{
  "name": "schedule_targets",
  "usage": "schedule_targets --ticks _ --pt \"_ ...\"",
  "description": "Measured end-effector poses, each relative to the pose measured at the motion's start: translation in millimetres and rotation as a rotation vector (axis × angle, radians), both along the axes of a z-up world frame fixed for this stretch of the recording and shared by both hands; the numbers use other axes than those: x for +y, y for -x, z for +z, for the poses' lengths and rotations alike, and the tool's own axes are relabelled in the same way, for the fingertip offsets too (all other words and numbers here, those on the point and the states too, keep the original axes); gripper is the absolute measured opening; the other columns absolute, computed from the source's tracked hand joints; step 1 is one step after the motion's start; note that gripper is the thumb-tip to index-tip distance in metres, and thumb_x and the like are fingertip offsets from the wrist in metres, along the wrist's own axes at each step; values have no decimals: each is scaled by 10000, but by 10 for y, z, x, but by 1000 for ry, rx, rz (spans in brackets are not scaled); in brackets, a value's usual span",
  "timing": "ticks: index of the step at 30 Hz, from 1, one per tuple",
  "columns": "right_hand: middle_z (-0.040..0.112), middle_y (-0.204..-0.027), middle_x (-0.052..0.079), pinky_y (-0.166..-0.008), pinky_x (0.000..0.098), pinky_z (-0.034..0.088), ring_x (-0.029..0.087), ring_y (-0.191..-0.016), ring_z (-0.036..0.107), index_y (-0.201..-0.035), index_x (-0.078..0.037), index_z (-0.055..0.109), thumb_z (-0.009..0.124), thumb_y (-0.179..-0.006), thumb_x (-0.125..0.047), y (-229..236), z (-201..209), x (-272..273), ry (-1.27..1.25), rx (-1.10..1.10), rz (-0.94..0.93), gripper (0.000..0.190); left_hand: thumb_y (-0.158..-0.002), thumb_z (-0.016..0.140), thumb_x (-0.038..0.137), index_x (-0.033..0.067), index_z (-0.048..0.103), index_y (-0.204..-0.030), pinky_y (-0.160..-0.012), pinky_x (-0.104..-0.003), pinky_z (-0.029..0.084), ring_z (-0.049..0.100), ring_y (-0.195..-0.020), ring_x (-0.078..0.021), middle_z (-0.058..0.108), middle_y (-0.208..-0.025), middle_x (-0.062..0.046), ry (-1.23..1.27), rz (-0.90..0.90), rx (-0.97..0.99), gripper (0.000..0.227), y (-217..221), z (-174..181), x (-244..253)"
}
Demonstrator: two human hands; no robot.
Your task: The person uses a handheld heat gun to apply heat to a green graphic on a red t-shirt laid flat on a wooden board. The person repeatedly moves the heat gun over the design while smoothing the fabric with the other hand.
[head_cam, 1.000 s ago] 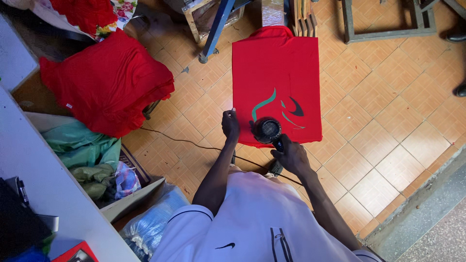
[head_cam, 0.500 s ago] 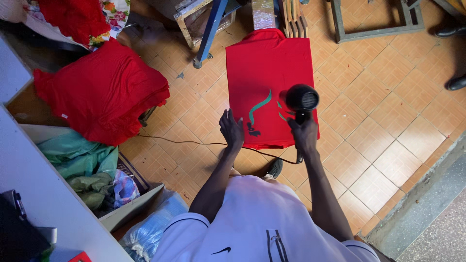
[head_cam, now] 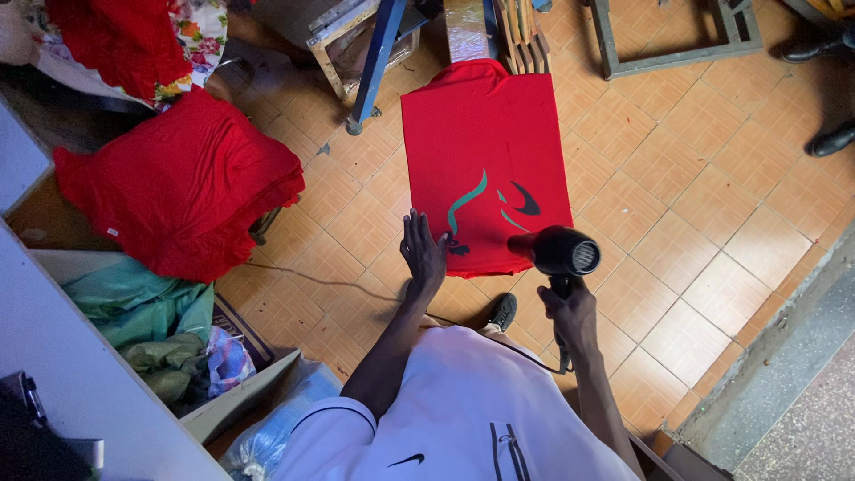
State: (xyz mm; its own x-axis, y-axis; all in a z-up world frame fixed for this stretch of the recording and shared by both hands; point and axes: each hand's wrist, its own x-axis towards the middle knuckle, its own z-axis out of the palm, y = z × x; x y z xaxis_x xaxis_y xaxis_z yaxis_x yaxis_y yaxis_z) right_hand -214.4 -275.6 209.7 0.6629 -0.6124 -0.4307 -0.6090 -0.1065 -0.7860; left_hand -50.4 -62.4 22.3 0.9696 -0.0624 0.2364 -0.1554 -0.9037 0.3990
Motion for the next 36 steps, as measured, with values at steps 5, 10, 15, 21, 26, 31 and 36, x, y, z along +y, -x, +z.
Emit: schedule_targets --ticks 5,10,15,21,26,31,36 --pt "648 -553 98 -639 359 499 260 -580 696 -904 -95 617 785 -795 -300 -259 173 256 51 30 102 286 -978 648 428 115 477 -1497 -1130 -457 318 314 -1548 -260 369 -1656 -113 5 -69 -78 630 -22 -133 -41" --pt "683 -683 213 -681 422 517 400 -702 703 -890 -33 603 803 -779 -288 -437 132 482 46 -11 347 343 -992 617 387 132 484 -1493 -1148 -473 299 382 -1523 -249 423 -1632 -95 3 -100 -159 578 -11 -208 -68" --pt "687 -736 198 -743 470 526 415 -796 710 -929 -75 582 779 -797 -313 -538 85 615 45 17 491 336 -1056 481 277 138 486 -1505 -1066 -460 411 449 -1470 -280 495 -1565 -91 149 -86 -130 470 -24 -195 182" --pt "707 -634 95 -742 433 541 300 -703 735 -858 -96 633 738 -829 -343 -602 260 489 38 138 236 270 -971 606 224 140 452 -1518 -991 -445 460 421 -1480 -258 434 -1593 -74 103 -24 -33 574 -5 -69 317" --pt "715 -679 114 -744 424 534 290 -742 731 -879 -65 640 740 -855 -309 -465 38 85 109 62 83 265 -938 637 234 150 477 -1490 -1011 -449 440 434 -1465 -277 454 -1556 -97 97 -48 -70 580 14 -65 151" --pt "708 -668 79 -759 456 536 271 -773 738 -945 -114 581 718 -835 -384 -329 23 -18 206 160 16 322 -964 630 297 160 519 -1444 -1073 -443 383 478 -1423 -281 511 -1498 -105 76 -80 -136 511 17 -49 4" --pt "710 -611 108 -734 412 552 317 -691 746 -858 -58 625 722 -795 -227 -276 130 315 135 68 147 204 -998 606 382 183 526 -1446 -1151 -439 301 457 -1455 -245 519 -1517 -84 57 -139 -144 497 10 -142 -148"
